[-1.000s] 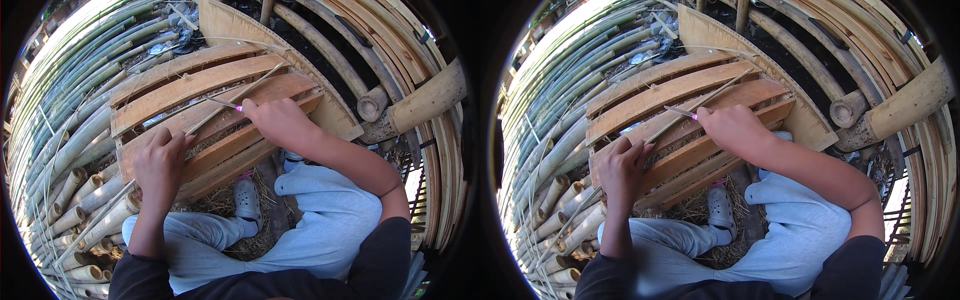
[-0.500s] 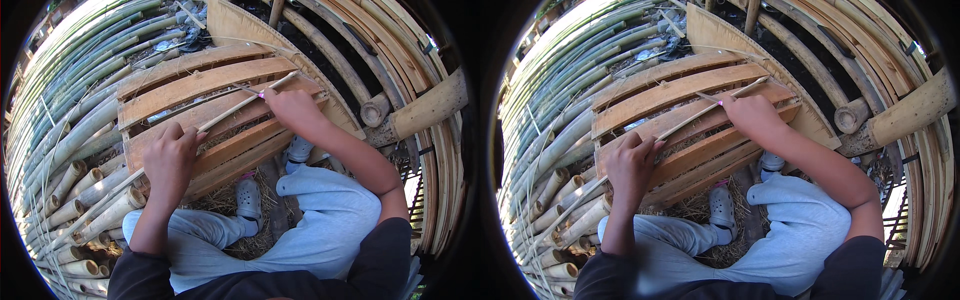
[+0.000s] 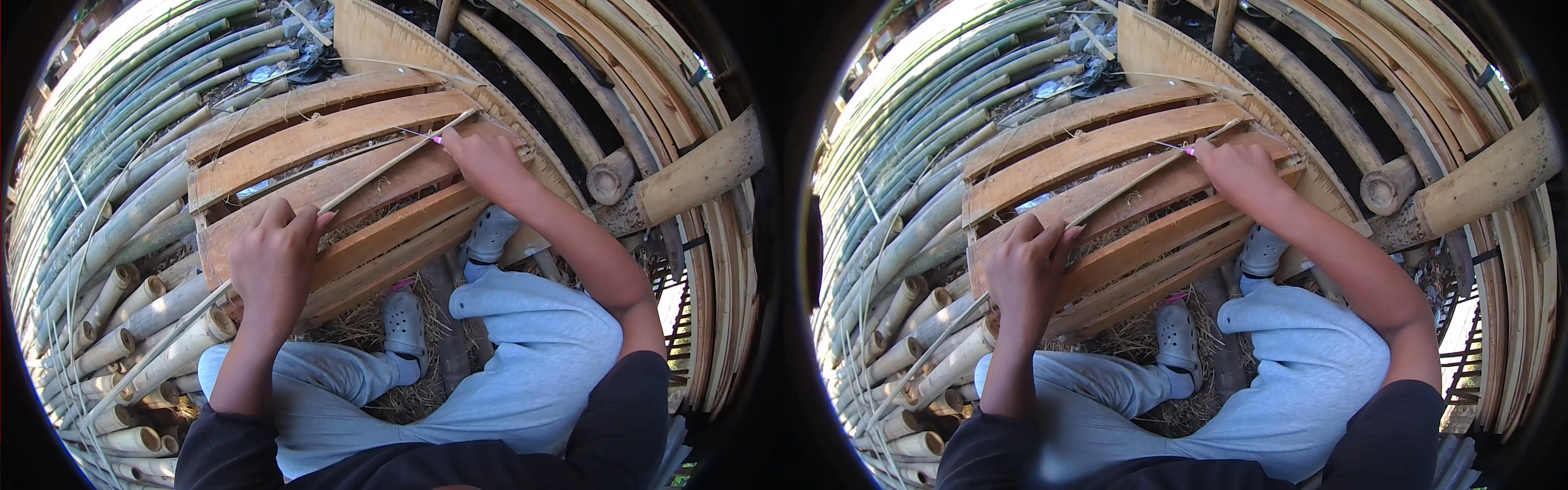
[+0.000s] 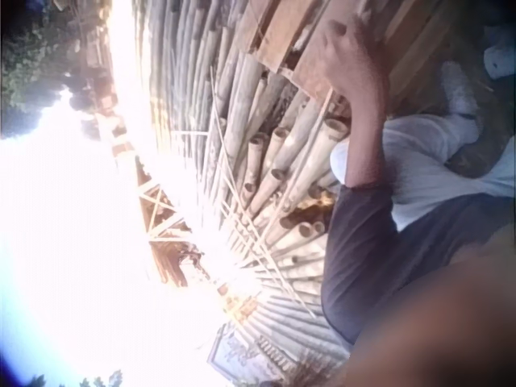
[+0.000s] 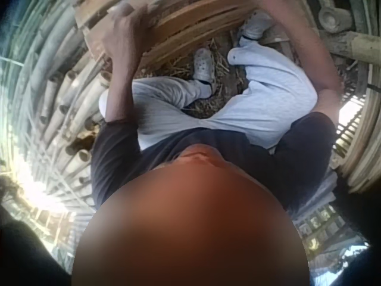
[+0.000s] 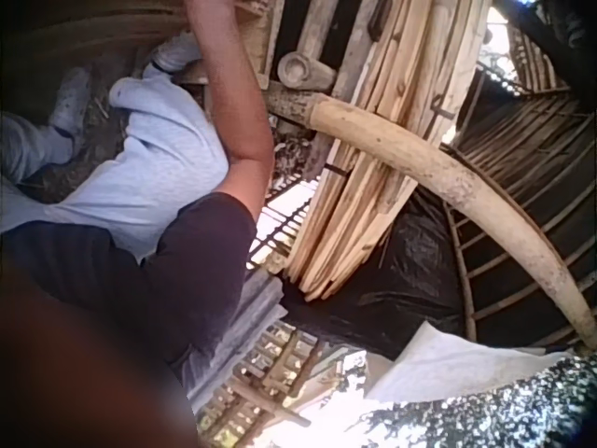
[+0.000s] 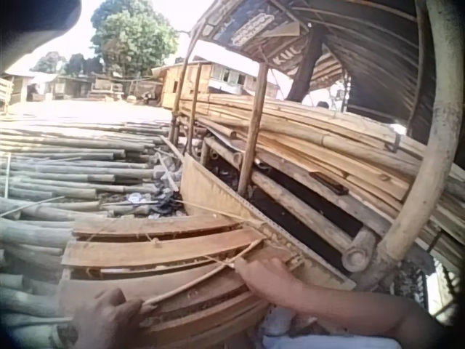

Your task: Scraping a thin strip of bamboo using a small knife to smooth its surface.

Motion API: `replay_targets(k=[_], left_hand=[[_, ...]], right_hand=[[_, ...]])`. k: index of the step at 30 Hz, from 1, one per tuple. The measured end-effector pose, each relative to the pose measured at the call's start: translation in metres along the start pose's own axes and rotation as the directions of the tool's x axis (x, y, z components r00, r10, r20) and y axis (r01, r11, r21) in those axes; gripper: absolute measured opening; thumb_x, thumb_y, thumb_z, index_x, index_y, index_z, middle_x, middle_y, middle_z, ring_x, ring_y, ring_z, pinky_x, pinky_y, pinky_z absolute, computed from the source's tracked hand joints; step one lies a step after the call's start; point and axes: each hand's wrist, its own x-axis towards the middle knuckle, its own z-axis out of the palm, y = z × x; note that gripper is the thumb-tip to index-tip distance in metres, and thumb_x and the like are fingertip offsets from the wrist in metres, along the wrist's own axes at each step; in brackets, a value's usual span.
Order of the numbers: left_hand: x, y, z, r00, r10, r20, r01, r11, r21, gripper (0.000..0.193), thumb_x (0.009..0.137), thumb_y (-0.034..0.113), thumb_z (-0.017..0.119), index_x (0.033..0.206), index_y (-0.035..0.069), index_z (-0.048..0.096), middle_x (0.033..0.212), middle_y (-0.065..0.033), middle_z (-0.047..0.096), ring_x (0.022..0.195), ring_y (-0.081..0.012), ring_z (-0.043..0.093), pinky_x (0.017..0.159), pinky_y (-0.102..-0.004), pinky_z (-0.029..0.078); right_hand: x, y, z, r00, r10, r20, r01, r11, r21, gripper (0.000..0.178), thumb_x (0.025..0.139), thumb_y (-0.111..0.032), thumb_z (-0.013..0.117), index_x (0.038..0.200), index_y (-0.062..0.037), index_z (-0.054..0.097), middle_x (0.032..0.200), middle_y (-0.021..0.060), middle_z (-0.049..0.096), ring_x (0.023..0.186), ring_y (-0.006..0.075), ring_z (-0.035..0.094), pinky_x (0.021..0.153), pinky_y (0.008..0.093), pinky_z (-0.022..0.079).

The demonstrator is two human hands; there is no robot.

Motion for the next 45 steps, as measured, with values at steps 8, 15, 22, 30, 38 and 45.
replay_targets(k=[8,15,22,30,38,45], left_hand=[[0.0,-0.002,0.0,1.0,0.018,0.023,-0.018,0.999,-0.028,0.025,0.089,0.038,0.073,0.08,0.014,0.071,0.072,-0.0048,0.056,0.064,-0.0263,0.061,0.055,-0.0406,0.045],[0.001,-0.004,-0.004,0.999,0.004,0.039,-0.002,0.999,-0.033,0.023,0.088,0.037,0.075,0.084,0.014,0.075,0.072,-0.0052,0.056,0.065,-0.0264,0.061,0.057,-0.0412,0.045],[0.0,-0.008,-0.003,0.999,0.01,0.047,-0.007,0.998,-0.061,0.027,0.089,0.038,0.073,0.079,0.014,0.07,0.071,-0.0045,0.054,0.063,-0.026,0.061,0.054,-0.0402,0.045],[0.001,-0.009,-0.004,0.995,-0.034,0.089,0.042,0.995,-0.089,0.022,0.086,0.036,0.077,0.085,0.014,0.076,0.072,-0.0056,0.056,0.066,-0.027,0.061,0.059,-0.0418,0.045],[0.003,-0.006,-0.002,0.996,-0.036,0.085,0.044,0.994,-0.104,0.023,0.087,0.036,0.077,0.088,0.013,0.077,0.072,-0.0065,0.056,0.066,-0.0275,0.06,0.06,-0.0422,0.046],[-0.001,-0.01,-0.002,0.995,-0.033,0.099,0.042,0.995,-0.094,0.022,0.086,0.035,0.078,0.087,0.013,0.078,0.071,-0.0062,0.056,0.065,-0.0274,0.06,0.06,-0.0417,0.046]], right_hand=[[-0.005,0.017,0.013,0.999,-0.047,-0.004,0.047,0.998,0.041,0.008,0.089,-0.01,0.061,0.093,-0.0069,0.055,0.061,0.0113,0.067,0.055,0.027,0.071,0.048,0.0396,0.055],[-0.007,0.005,0.005,0.993,-0.086,0.085,0.083,0.996,0.035,0.006,0.091,-0.01,0.059,0.094,-0.0064,0.056,0.065,0.0129,0.069,0.064,0.0301,0.073,0.053,0.0409,0.057],[-0.007,-0.013,-0.014,0.972,-0.164,0.168,0.159,0.986,0.043,0.006,0.091,-0.009,0.059,0.096,-0.0056,0.057,0.068,0.0135,0.07,0.067,0.0294,0.074,0.056,0.042,0.057],[-0.012,-0.011,-0.014,0.965,-0.17,0.2,0.166,0.985,0.038,0.008,0.09,-0.008,0.059,0.098,-0.0069,0.056,0.07,0.0131,0.071,0.066,0.0311,0.073,0.057,0.043,0.057],[-0.016,0.004,-0.004,0.992,-0.087,0.094,0.087,0.996,0.004,0.007,0.093,-0.01,0.057,0.098,-0.0064,0.057,0.065,0.0105,0.069,0.062,0.0268,0.073,0.052,0.0388,0.056],[-0.022,-0.007,-0.01,0.99,-0.094,0.107,0.103,0.991,-0.083,0.009,0.09,-0.01,0.061,0.097,-0.0071,0.056,0.064,0.0097,0.069,0.059,0.0265,0.072,0.051,0.0385,0.055]])
